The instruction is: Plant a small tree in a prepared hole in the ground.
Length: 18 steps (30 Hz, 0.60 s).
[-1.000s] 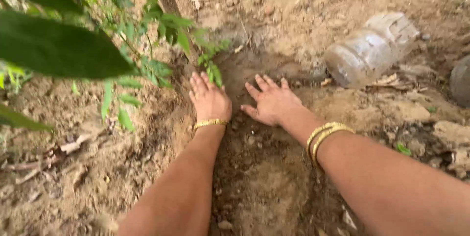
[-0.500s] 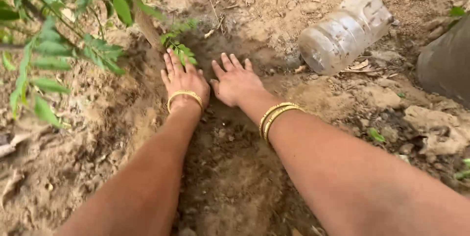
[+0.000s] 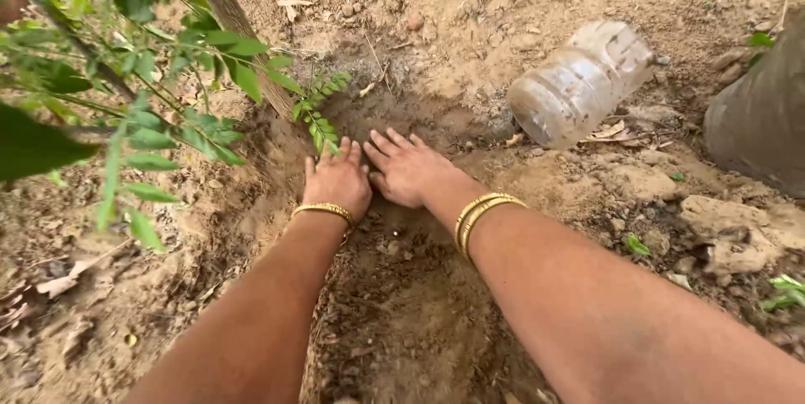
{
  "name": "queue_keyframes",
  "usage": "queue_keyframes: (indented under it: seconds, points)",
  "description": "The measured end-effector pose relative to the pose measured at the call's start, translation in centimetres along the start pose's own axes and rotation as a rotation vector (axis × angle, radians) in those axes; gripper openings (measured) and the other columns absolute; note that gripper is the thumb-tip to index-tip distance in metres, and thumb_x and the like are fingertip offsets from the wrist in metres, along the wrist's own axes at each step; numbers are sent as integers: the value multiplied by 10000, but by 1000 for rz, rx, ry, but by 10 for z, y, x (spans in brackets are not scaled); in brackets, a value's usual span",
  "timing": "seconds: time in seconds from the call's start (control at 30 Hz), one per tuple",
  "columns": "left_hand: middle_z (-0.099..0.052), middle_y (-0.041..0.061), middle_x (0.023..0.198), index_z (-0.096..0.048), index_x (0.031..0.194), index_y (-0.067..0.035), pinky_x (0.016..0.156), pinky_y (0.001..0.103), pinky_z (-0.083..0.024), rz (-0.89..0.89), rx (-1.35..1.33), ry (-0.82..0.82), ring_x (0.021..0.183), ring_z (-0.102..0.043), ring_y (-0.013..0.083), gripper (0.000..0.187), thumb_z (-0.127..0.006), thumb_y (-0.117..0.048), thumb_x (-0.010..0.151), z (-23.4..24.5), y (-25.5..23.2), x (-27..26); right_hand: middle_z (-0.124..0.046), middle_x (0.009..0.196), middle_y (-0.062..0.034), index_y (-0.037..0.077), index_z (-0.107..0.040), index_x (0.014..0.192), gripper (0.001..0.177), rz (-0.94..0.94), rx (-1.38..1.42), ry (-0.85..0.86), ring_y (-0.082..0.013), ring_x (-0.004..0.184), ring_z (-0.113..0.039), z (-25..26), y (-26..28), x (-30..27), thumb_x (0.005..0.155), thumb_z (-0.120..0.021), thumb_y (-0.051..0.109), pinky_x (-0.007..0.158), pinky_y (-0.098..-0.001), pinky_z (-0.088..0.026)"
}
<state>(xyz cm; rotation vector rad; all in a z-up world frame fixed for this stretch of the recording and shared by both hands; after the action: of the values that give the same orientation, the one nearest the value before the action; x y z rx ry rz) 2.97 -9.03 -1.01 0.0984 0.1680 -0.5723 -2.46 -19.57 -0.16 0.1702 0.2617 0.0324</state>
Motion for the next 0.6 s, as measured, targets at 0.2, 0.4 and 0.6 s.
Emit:
queue_keyframes:
  seconds: [0.2, 0.4, 0.6]
  points:
    - [-7, 51, 1693, -82, 1607, -133, 1237, 547, -99, -24, 13, 214, 1554, -10, 266, 617, -279, -345, 1062, 9, -18, -38, 43, 1689, -59, 150, -30, 1604, 670, 27, -16, 114, -232, 1556, 37, 11, 20, -50, 1056, -254, 463, 1262, -460, -9]
    - [-9, 81, 1702, -138, 1605, -137, 1242, 507, -174, -12, -77, 364, 1555, -57, 310, 643, -372, -329, 1038, -30, -19, -64, 51, 1712, -38, 244, -79, 1632, 715, 25, -57, 283, -243, 1568, 52, -1, 33, -88, 1016, -374, 457, 1264, -531, 12]
    - [-240, 186, 1642, -357, 1540, -93, 1218, 423, -297, -138, -91, 368, 1473, -343, 340, 547, -332, -336, 1050, -64, -15, -79, 5, 1717, 16, 315, -126, 1622, 650, -12, 57, 383, -233, 1579, -2, -4, 51, -131, 1015, -320, 445, 1275, -538, -46]
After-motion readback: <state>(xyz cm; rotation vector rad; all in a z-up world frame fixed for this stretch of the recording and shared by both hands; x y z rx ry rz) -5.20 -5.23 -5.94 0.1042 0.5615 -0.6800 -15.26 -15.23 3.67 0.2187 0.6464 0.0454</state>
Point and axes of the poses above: each hand's wrist, its own x-axis towards the middle knuckle, its own z-axis out of the back of the hand, y = z × x, the point moved 5 cm from there along x, towards the middle knuckle
